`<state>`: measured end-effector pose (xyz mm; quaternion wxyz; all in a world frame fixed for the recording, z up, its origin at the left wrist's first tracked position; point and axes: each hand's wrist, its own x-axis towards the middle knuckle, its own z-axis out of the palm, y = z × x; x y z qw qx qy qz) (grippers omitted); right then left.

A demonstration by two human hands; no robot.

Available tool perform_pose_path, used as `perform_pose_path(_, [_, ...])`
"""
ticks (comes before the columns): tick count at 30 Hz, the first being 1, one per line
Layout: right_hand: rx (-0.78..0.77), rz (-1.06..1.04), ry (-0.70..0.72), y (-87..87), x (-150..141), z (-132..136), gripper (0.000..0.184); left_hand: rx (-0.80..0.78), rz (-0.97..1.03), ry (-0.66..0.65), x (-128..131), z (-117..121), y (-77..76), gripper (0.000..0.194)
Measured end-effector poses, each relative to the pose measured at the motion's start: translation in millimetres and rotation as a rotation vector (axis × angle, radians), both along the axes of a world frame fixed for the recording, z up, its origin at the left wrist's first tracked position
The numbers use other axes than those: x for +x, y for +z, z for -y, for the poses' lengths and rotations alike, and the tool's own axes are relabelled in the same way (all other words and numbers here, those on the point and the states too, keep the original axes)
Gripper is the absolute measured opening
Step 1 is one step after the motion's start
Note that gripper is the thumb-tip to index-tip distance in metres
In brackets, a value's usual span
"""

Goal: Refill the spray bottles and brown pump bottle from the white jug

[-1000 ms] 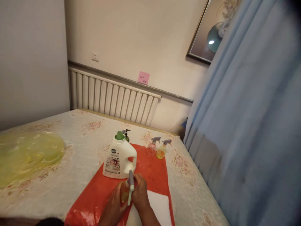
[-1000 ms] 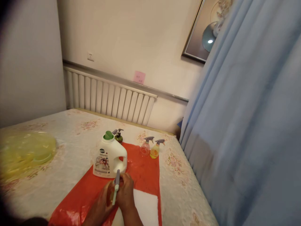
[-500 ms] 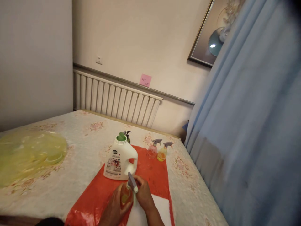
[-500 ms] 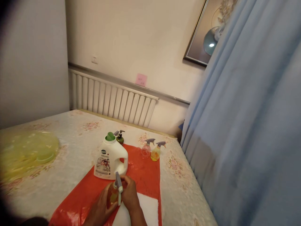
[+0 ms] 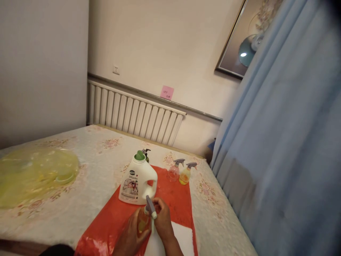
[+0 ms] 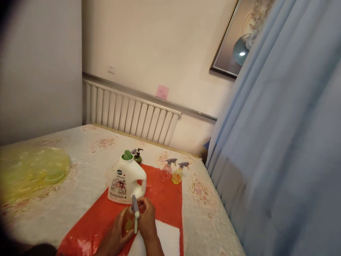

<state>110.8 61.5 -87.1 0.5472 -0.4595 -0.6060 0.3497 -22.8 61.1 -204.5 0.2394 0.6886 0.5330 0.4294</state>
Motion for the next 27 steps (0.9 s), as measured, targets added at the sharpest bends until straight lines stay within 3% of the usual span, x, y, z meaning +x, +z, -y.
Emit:
perform_pose_path(6, [0.046, 0.111, -0.003, 6.2, 2.8, 1.1, 0.015, 0.004, 0.009, -0.001, 0.8, -1.8, -3.9, 0.065])
perform_pose_path(17, [0.085, 0.158, -0.015, 6.1, -0.1, -3.7, 0.005, 0.023, -0.015, 0.018, -0.6, -3.3, -8.7, 0.068])
perform_pose_path(27, [-0.041, 0.039, 0.117, 11.6, 10.0, -4.9, 0.014, 0.016, 0.005, -0.008, 0.4, -2.5, -9.8, 0.067])
